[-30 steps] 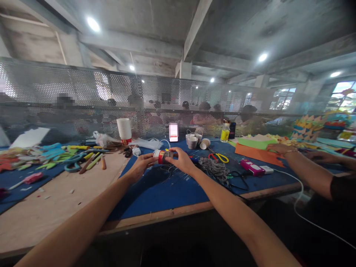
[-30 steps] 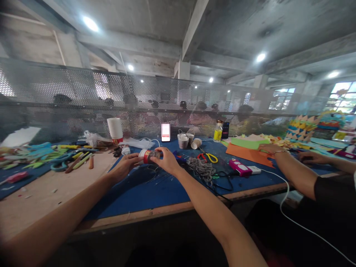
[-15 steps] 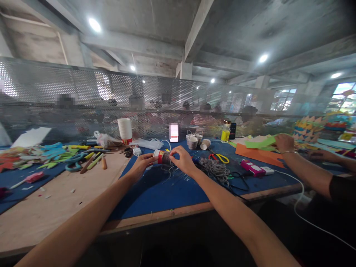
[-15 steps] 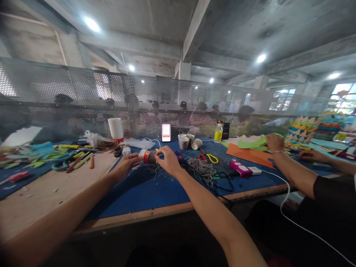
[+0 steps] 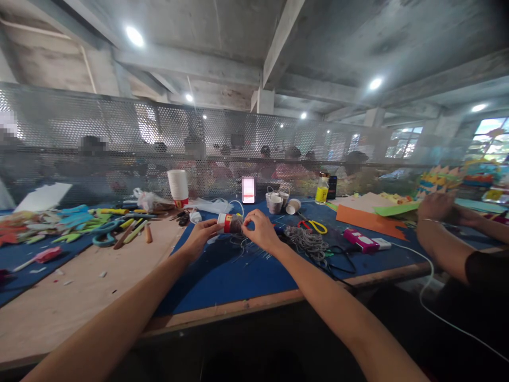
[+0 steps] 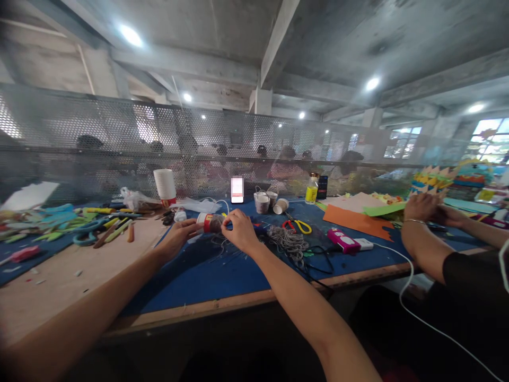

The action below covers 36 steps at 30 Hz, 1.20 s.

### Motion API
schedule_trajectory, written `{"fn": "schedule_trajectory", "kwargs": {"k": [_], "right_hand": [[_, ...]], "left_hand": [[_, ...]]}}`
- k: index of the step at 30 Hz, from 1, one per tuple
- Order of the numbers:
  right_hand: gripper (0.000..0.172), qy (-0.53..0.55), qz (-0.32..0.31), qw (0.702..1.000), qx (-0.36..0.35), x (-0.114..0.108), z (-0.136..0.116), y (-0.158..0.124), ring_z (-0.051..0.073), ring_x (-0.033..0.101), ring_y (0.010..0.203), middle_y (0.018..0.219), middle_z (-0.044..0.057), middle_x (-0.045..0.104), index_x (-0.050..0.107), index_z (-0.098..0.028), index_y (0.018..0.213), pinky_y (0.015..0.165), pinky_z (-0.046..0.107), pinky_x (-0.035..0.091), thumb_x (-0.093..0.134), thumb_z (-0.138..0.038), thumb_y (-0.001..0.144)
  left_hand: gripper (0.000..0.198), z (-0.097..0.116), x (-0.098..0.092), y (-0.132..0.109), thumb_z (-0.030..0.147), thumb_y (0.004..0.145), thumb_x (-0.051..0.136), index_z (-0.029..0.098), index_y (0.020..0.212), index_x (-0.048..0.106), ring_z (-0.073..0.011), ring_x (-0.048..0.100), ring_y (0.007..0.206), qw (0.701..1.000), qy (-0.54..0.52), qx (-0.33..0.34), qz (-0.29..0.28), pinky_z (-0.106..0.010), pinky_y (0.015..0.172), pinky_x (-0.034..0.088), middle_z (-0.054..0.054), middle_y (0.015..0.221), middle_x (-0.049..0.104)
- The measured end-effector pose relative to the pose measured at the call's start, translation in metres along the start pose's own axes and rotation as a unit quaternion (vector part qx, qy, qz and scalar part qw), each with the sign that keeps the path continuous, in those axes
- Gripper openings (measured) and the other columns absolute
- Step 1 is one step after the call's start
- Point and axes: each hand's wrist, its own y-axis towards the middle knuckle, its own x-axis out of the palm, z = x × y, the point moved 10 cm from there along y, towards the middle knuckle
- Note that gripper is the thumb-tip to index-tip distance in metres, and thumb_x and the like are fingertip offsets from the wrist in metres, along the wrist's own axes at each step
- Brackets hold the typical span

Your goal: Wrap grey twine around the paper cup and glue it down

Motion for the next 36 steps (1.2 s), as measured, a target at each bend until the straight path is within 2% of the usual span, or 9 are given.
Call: {"fn": "schedule_trajectory", "kwargs": {"k": [8,14,18,20,22,25,27,30,36], "right_hand": [[0.012,0.009,-0.053,0.999,-0.010,0.009,-0.005,-0.002,0.019,0.063,0.099,0.098,0.003,0.066,0.063,-0.020,0.079,0.092,0.031,0.047,0.072,-0.013,0.084],[0.006,-0.001,-0.091,0.996,-0.002,0.017,0.001,-0.005,0.019,0.065,0.097,0.098,0.003,0.068,0.068,-0.020,0.086,0.090,0.031,0.047,0.073,-0.022,0.089],[0.011,-0.051,-0.056,0.996,0.042,-0.002,0.019,0.003,0.017,0.066,0.091,0.101,0.004,0.070,0.072,-0.021,0.096,0.085,0.029,0.048,0.062,-0.026,0.098],[0.015,-0.115,-0.046,0.989,0.084,-0.018,0.035,0.007,0.017,0.067,0.091,0.103,0.005,0.072,0.071,-0.021,0.101,0.085,0.028,0.049,0.056,-0.024,0.101],[0.019,-0.203,-0.087,0.967,0.130,-0.026,0.055,0.007,0.019,0.068,0.098,0.107,0.006,0.073,0.071,-0.021,0.108,0.086,0.028,0.048,0.053,-0.025,0.103],[0.015,-0.241,-0.129,0.950,0.153,-0.035,0.074,0.000,0.023,0.070,0.098,0.104,0.009,0.074,0.073,-0.020,0.097,0.084,0.031,0.049,0.061,-0.028,0.099],[0.016,-0.264,-0.151,0.939,0.162,-0.035,0.083,-0.008,0.026,0.070,0.102,0.108,0.012,0.073,0.073,-0.018,0.096,0.086,0.033,0.050,0.066,-0.032,0.097],[0.023,-0.293,-0.173,0.925,0.169,-0.031,0.090,-0.019,0.029,0.067,0.112,0.118,0.016,0.071,0.071,-0.017,0.105,0.092,0.037,0.050,0.071,-0.037,0.094],[0.027,-0.321,-0.193,0.910,0.176,-0.018,0.095,-0.025,0.033,0.066,0.118,0.120,0.020,0.072,0.067,-0.014,0.114,0.099,0.043,0.048,0.074,-0.030,0.093]], "left_hand": [[0.037,0.003,-0.007,0.001,0.046,0.063,0.089,0.018,0.085,0.081,-0.0254,0.070,0.088,0.999,-0.024,0.004,0.033,-0.037,0.086,0.051,-0.010,0.090,0.078],[0.035,0.003,-0.009,0.002,0.046,0.061,0.090,0.020,0.084,0.080,-0.0231,0.069,0.088,0.998,-0.043,0.002,0.038,-0.035,0.088,0.052,-0.008,0.092,0.077],[0.037,0.001,-0.011,0.003,0.048,0.059,0.091,0.021,0.081,0.080,-0.0229,0.069,0.087,0.998,-0.045,0.004,0.036,-0.035,0.087,0.053,-0.007,0.091,0.077],[0.038,0.000,-0.011,0.004,0.048,0.059,0.092,0.020,0.081,0.079,-0.0222,0.068,0.085,0.998,-0.050,0.003,0.034,-0.035,0.086,0.052,-0.007,0.090,0.077],[0.038,0.000,-0.010,0.004,0.048,0.060,0.092,0.020,0.082,0.079,-0.0215,0.068,0.085,0.998,-0.054,0.001,0.031,-0.035,0.086,0.052,-0.007,0.090,0.077],[0.037,0.001,-0.008,0.003,0.048,0.061,0.091,0.021,0.084,0.080,-0.0218,0.068,0.086,0.998,-0.055,0.000,0.025,-0.034,0.086,0.052,-0.006,0.089,0.077],[0.036,0.002,-0.007,0.003,0.050,0.061,0.090,0.022,0.082,0.080,-0.0231,0.069,0.086,0.999,-0.048,0.001,0.023,-0.034,0.086,0.052,-0.006,0.088,0.077],[0.035,0.003,-0.005,0.002,0.051,0.061,0.090,0.023,0.079,0.080,-0.0243,0.070,0.089,0.999,-0.039,0.003,0.018,-0.034,0.086,0.053,-0.006,0.089,0.077],[0.037,0.000,-0.006,0.004,0.050,0.062,0.090,0.021,0.083,0.081,-0.0235,0.068,0.087,0.999,-0.047,0.003,0.019,-0.035,0.087,0.053,-0.007,0.088,0.077]]}}
